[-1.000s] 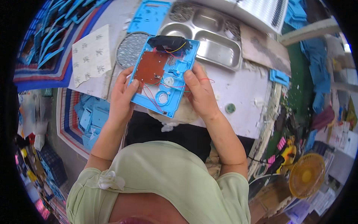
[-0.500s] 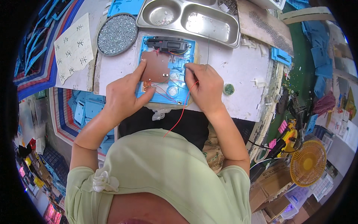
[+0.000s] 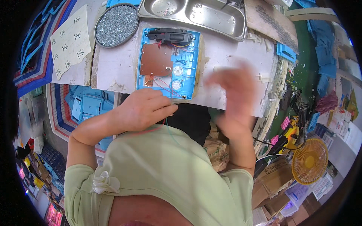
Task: Assembling electronic components, soldering wires, and drilling holes in a blue plastic toy enclosure.
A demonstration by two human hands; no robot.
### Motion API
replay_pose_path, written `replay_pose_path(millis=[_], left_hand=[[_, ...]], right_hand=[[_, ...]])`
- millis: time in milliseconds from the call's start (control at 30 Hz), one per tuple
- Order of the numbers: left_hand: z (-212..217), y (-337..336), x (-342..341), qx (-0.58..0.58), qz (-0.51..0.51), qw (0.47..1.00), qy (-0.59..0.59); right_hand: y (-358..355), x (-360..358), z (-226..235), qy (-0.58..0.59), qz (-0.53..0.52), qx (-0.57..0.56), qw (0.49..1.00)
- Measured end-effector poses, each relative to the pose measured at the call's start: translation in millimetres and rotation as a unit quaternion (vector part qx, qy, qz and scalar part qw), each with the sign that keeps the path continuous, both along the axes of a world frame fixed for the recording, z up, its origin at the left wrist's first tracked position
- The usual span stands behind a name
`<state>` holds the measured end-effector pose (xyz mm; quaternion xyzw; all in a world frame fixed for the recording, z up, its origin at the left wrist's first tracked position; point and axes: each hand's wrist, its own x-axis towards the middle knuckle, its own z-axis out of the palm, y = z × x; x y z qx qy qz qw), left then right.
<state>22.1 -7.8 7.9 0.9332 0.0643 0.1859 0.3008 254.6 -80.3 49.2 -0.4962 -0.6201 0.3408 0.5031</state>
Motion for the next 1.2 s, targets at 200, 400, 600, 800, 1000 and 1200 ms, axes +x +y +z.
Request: replay_pose_path(millis=[200, 400, 600, 800, 1000, 1200], left_hand=[[-16, 4, -37, 0.03, 0.222, 0.971, -0.083], [-18, -12, -57, -0.018, 0.225, 0.971, 0.074], [-13, -16, -73, -0.094, 0.093, 0.978, 0.158], [-30, 22, -62, -0.086, 0.145, 0.985, -0.022], [-33, 32, -63, -0.064, 0.103, 0.992, -0.039], [-23, 39, -58, -0.082, 0.087, 0.993, -0.005]], right_hand=[[12, -35, -36, -0.393, 0.063, 0.058, 0.915], [18, -70, -51, -0.376, 0.036, 0.092, 0.921], [15, -86, -51, -0.355, 0.029, 0.069, 0.932], [17, -87, -40, -0.391, 0.038, 0.041, 0.919], [93, 55, 11, -0.222, -0.009, 0.019, 0.975], [261, 239, 48, -0.411, -0.312, 0.209, 0.831]])
